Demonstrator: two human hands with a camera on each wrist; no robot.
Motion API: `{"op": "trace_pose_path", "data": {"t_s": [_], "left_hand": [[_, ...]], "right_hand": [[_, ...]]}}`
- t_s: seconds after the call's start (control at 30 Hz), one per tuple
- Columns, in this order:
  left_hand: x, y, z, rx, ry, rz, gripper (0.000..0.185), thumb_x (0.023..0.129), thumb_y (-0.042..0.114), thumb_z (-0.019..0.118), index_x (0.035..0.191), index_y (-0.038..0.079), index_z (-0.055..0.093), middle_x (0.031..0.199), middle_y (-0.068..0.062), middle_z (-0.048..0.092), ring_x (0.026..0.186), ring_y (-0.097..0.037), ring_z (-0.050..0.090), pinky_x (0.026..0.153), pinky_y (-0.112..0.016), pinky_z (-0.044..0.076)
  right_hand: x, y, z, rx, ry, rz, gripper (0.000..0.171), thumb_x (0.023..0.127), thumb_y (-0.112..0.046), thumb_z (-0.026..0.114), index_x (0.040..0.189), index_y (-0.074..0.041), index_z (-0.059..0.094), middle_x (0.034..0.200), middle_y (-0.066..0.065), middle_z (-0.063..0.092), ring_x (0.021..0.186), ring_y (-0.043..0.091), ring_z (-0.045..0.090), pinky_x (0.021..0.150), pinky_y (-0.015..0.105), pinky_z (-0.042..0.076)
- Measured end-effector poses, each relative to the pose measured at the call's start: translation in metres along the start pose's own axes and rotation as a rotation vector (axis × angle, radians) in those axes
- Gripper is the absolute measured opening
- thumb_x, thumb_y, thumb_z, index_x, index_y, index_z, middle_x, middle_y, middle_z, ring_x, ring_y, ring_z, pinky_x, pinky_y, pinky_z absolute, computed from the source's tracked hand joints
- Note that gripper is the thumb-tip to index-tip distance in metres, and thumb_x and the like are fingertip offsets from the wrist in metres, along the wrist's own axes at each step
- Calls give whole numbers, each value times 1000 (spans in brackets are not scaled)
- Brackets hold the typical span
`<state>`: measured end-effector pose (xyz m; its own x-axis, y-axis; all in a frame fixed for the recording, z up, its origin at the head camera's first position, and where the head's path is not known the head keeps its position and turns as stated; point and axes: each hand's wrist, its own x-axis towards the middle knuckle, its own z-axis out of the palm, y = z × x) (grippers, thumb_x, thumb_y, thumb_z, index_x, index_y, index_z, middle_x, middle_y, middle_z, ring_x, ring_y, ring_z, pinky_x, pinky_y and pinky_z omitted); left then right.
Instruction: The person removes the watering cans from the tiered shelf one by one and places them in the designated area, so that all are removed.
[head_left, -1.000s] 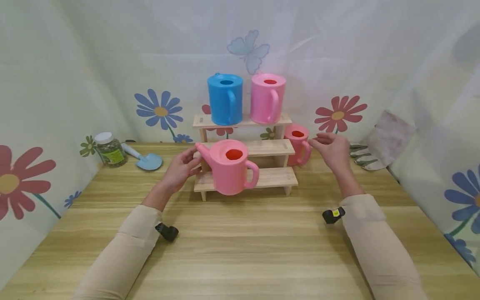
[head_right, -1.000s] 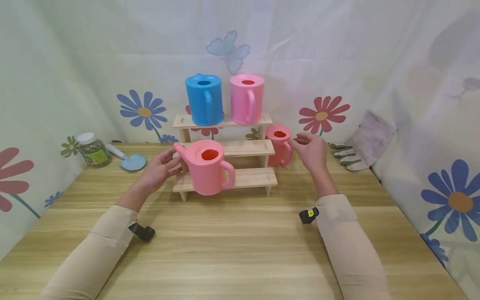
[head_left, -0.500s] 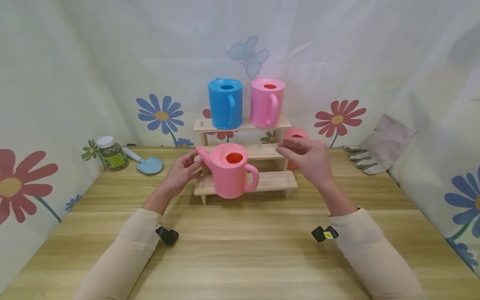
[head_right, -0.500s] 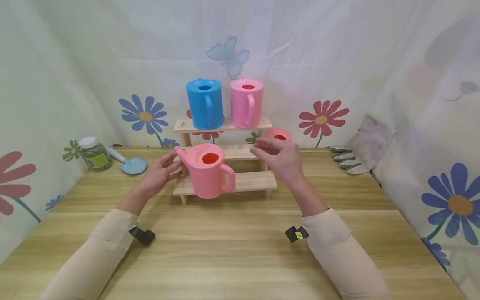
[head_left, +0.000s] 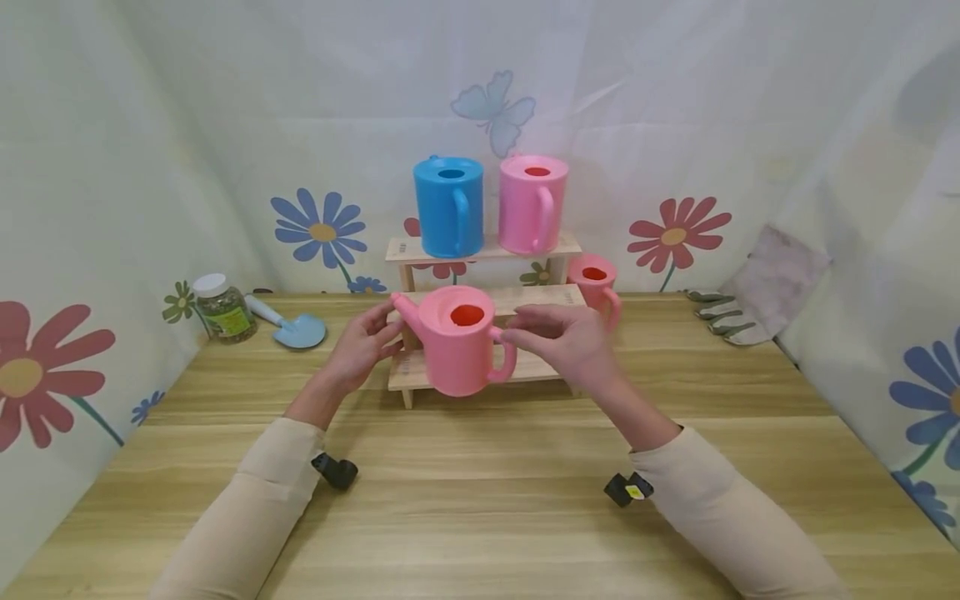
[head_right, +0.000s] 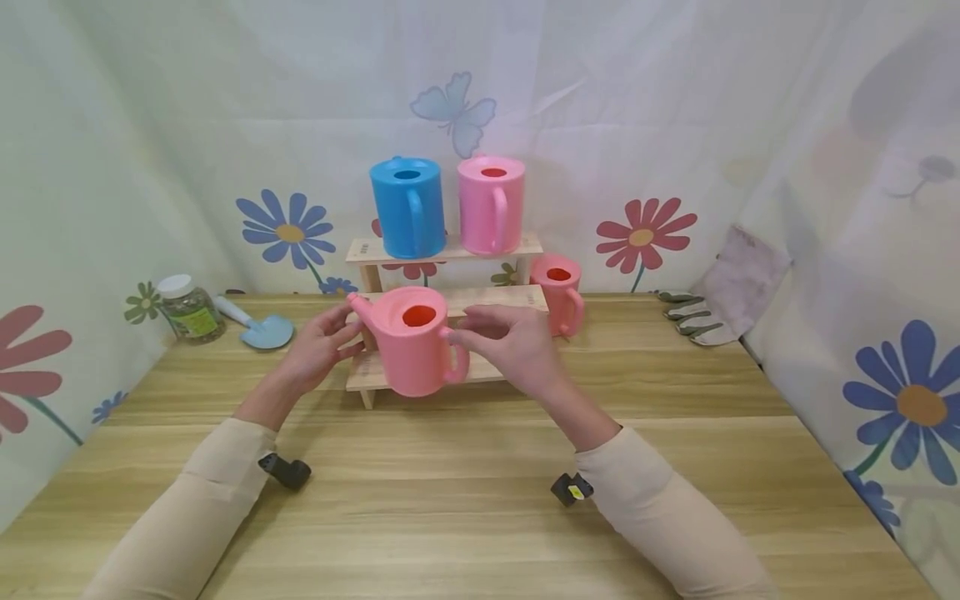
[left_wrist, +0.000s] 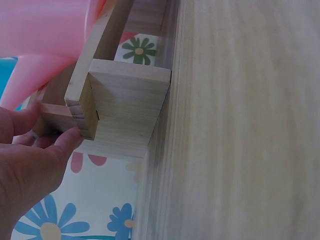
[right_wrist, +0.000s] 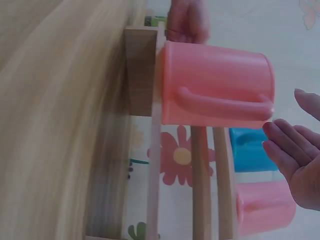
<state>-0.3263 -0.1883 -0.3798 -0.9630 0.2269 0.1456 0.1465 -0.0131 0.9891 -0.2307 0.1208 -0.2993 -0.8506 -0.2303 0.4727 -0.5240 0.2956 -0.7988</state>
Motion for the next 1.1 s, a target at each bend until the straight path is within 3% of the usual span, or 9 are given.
{"op": "trace_pose_path", "data": {"t_s": [0.17,0.3,0.43,0.57,0.73,0.93,1.1], "left_hand": [[1,-1,0,8,-9,7,54,91,24,54,141,14,34,141,-12,34,122,-26,38,92,-45,39],[1,2,1,2,-14,13,53,91,23,54,140,13,36,141,-10,34,121,-24,39,92,-44,39],[-1,5,2,-8,-25,11,53,92,20,53,140,11,35,141,-11,33,122,-23,39,93,-45,38],[1,-1,-1,3,-11,11,54,90,25,55,140,13,36,140,-9,35,121,-23,39,92,-44,40],[2,-1,0,9,6,18,54,89,27,57,138,15,39,140,-8,35,121,-22,41,91,-42,41],[1,-1,-1,2,-10,11,52,90,24,55,138,14,39,139,-9,36,119,-23,42,92,-44,39],[0,-2,-2,-6,-27,13,50,91,21,53,139,12,38,139,-10,37,116,-22,44,94,-44,38]], "right_hand": [[4,26,12,8,2,-11,32,72,-34,76,100,-18,70,90,-6,68,81,8,64,70,27,52],[4,35,18,-14,-2,-9,40,70,-38,76,104,-17,69,92,-9,67,82,7,63,70,25,52],[2,36,24,20,-22,32,43,69,-37,78,104,-14,69,92,-4,68,82,10,64,68,28,53],[1,44,32,85,3,108,39,66,-42,78,100,-23,71,88,-6,68,81,11,63,63,31,52],[0,44,37,140,30,164,35,69,-42,76,101,-29,71,92,-9,68,87,13,61,67,33,51],[-1,42,37,162,70,229,36,70,-43,75,102,-26,71,93,-8,68,89,15,57,72,34,50],[-1,41,36,242,71,261,34,72,-38,75,101,-22,72,94,-3,68,90,18,58,77,34,50]]}}
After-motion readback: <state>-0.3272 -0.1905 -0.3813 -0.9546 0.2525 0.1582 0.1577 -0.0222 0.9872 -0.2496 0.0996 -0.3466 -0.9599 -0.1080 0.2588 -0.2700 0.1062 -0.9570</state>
